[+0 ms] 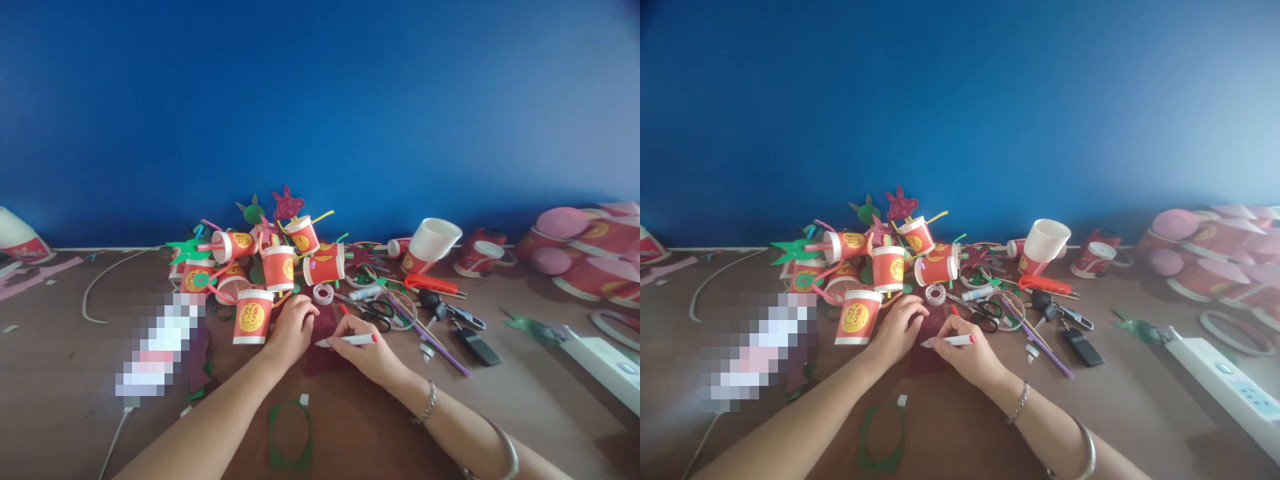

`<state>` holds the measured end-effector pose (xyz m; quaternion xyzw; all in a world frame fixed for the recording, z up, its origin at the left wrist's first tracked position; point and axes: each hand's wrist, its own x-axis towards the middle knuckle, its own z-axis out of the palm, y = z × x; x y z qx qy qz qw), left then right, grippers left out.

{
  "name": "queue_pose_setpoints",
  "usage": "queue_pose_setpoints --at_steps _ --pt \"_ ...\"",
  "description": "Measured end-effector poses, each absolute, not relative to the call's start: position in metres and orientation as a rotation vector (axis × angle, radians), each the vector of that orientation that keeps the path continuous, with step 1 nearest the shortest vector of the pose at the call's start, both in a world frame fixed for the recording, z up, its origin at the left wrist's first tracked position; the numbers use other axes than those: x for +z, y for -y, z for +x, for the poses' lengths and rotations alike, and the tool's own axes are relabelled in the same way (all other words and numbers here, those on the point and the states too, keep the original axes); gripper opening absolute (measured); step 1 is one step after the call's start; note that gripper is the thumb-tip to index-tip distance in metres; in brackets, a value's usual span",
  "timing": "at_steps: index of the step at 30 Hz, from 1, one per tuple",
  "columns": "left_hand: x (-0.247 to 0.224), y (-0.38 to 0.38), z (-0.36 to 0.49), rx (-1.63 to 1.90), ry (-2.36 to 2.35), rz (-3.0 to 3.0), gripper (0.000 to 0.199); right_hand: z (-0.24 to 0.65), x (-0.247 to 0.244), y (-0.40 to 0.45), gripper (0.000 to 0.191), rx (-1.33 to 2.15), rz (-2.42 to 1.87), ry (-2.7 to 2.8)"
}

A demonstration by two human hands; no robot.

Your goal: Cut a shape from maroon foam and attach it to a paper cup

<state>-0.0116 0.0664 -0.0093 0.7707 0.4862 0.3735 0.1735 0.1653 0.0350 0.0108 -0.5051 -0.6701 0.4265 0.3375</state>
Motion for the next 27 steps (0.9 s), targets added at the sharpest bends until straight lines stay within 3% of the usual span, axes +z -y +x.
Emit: queue_pose_setpoints --at_steps 27 --pt "-0.004 -0.065 -0.011 1.097 -1.360 2.155 0.019 0.166 0.017 -0.035 0.019 1.152 -1.248 1.559"
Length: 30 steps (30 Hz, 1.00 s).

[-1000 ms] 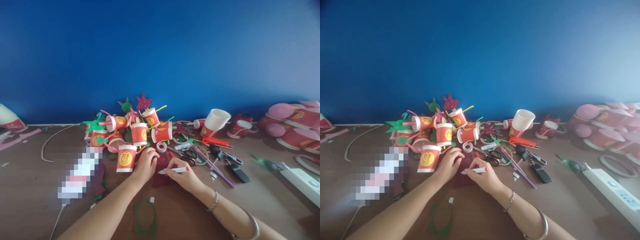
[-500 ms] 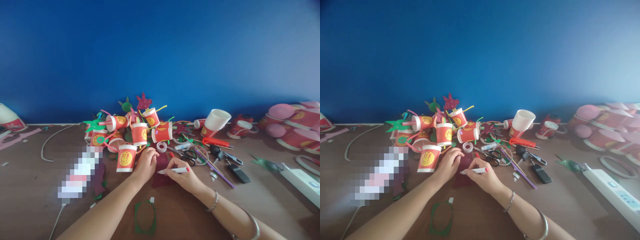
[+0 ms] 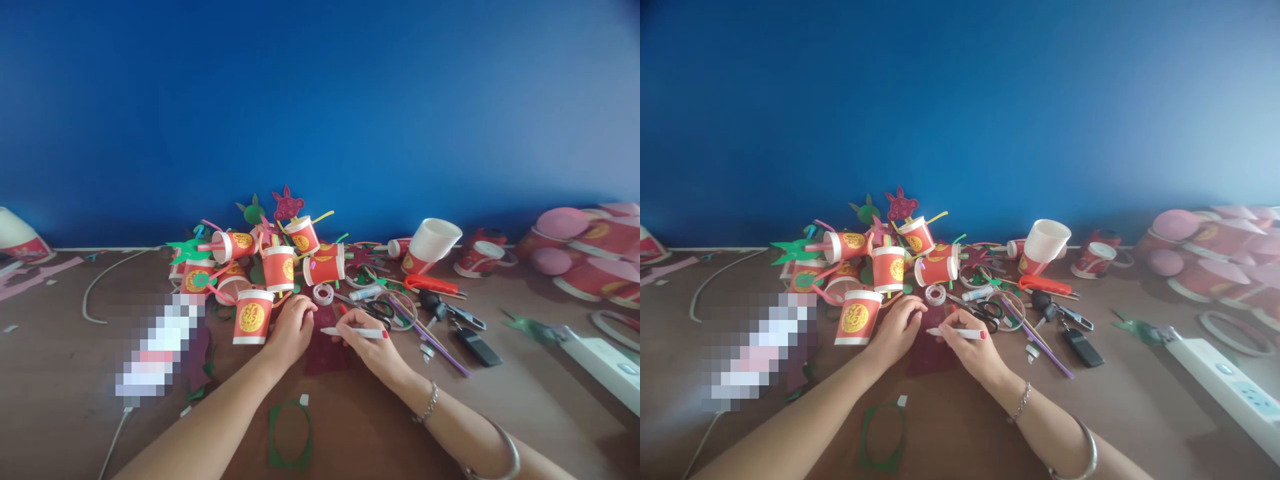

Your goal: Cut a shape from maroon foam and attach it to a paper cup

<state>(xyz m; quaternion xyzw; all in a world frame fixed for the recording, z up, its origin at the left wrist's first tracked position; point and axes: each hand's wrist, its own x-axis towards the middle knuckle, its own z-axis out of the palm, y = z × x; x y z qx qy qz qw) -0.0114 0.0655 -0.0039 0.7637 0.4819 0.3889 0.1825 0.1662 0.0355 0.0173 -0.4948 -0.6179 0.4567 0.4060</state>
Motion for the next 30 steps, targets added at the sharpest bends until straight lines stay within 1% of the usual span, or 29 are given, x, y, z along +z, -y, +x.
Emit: queue_pose_setpoints --at_steps 6,11,18,25,30 --pt "-0.0042 -0.0654 -0.0122 1.093 -1.385 2.129 0.019 0.1689 0.0145 -0.0361 0.021 1.056 -1.346 1.453" --pt "-0.0030 -0.0645 -0.0113 1.091 -1.390 2.132 0.019 0.1671 0.0139 -0.0361 0.021 1.018 -1.409 1.541" --pt "-0.0007 -0.0632 -0.0108 1.060 -1.405 2.129 0.016 0.1665 0.0122 -0.0360 0.021 0.994 -1.410 1.607" --pt "-0.0033 -0.0643 -0.0118 1.079 -1.380 2.147 0.017 0.1667 0.0125 -0.0366 0.021 0.964 -1.420 1.544" --pt "-0.0030 -0.0646 -0.0116 1.068 -1.398 2.129 0.020 0.1675 0.0177 -0.0338 0.027 1.003 -1.327 1.476"
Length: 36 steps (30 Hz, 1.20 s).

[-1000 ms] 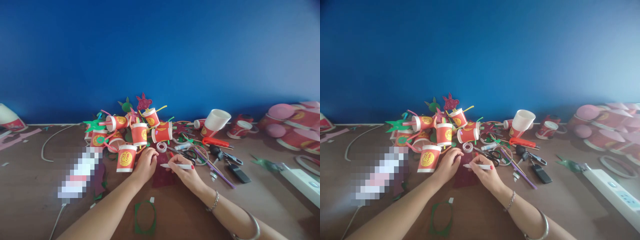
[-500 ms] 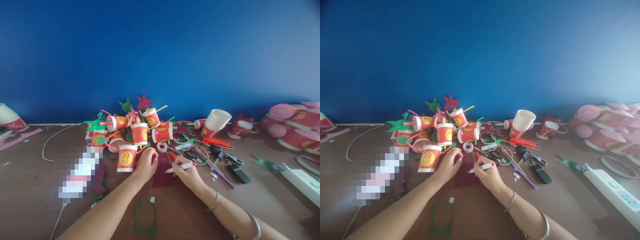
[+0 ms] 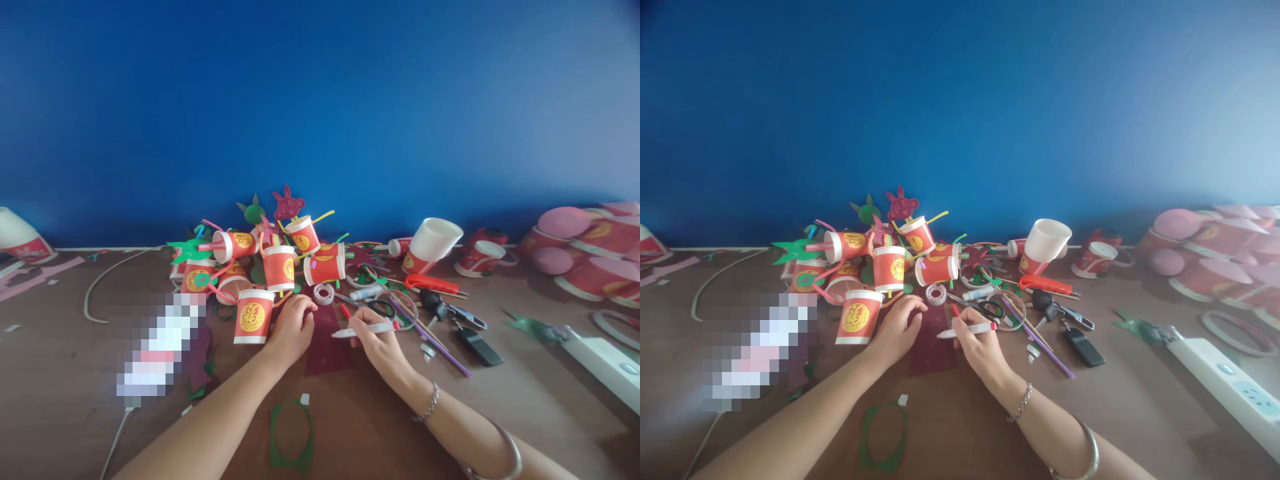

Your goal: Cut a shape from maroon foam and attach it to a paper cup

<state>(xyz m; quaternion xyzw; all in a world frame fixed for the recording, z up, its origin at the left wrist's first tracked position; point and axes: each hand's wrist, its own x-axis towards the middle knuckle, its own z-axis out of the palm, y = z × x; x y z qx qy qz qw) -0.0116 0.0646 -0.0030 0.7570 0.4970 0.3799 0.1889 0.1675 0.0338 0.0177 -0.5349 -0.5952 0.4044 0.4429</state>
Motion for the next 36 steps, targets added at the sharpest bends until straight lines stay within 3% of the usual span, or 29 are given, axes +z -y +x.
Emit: queue_pose_setpoints --at_steps 6,22,36 --pt "-0.004 -0.065 -0.011 1.105 -1.377 2.139 0.021 0.167 0.013 -0.031 0.013 1.167 -1.214 1.633" --pt "-0.002 -0.066 -0.011 1.129 -1.350 2.108 0.022 0.165 0.011 -0.032 0.015 1.166 -1.239 1.778" --pt "0.006 -0.062 -0.012 1.227 -1.377 1.953 0.020 0.170 0.015 -0.039 0.036 1.117 -1.229 1.243"
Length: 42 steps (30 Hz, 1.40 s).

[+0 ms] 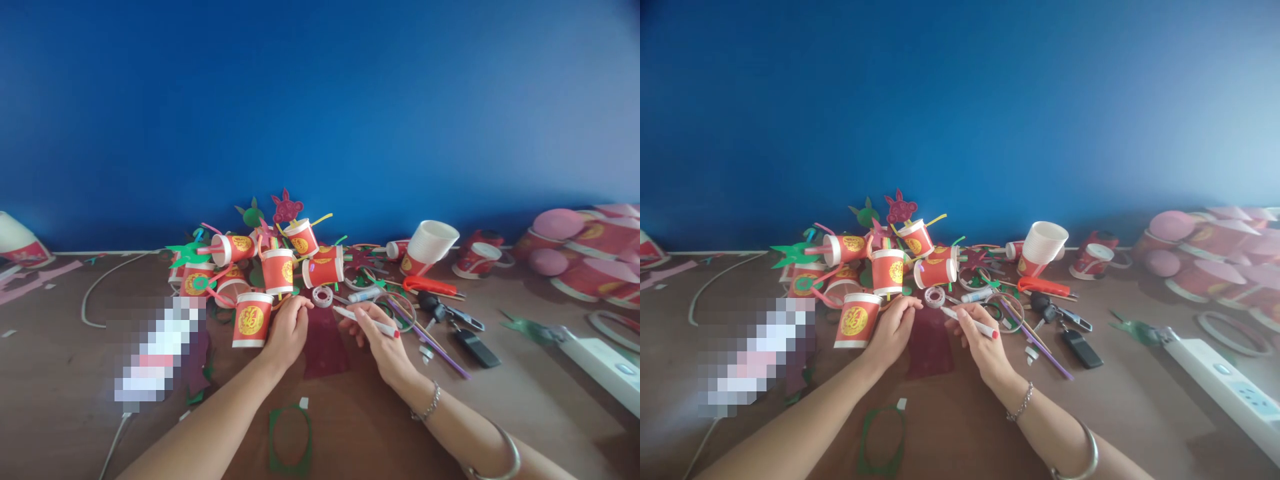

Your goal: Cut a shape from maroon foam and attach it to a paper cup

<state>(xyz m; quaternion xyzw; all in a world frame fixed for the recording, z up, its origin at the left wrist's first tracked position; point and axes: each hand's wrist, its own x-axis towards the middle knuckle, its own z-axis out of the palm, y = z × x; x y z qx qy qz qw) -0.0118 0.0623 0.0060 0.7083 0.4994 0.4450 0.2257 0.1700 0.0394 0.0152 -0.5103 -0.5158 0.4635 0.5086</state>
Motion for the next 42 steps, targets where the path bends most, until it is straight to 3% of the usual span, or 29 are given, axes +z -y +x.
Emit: queue_pose_setpoints --at_steps 9,16,21,24,31,42 --pt "0.009 -0.061 -0.012 1.260 -1.372 1.908 0.011 0.174 0.014 -0.039 0.030 1.059 -1.195 1.148" --pt "0.015 -0.055 -0.012 1.312 -1.372 1.829 0.024 0.174 0.017 -0.037 0.031 0.861 -1.293 1.109" --pt "0.010 -0.054 -0.011 1.328 -1.332 1.703 0.039 0.177 0.011 -0.037 0.014 0.486 -1.246 1.521" --pt "0.005 -0.055 -0.011 1.314 -1.282 1.680 0.043 0.179 0.005 -0.039 0.020 0.255 -1.322 1.832" --pt "0.003 -0.056 -0.008 1.229 -1.251 1.748 0.038 0.177 0.004 -0.044 0.027 0.129 -1.438 2.070" --pt "0.007 -0.054 -0.004 1.156 -1.358 2.208 0.021 0.178 0.005 -0.048 0.032 0.116 -1.343 1.989"
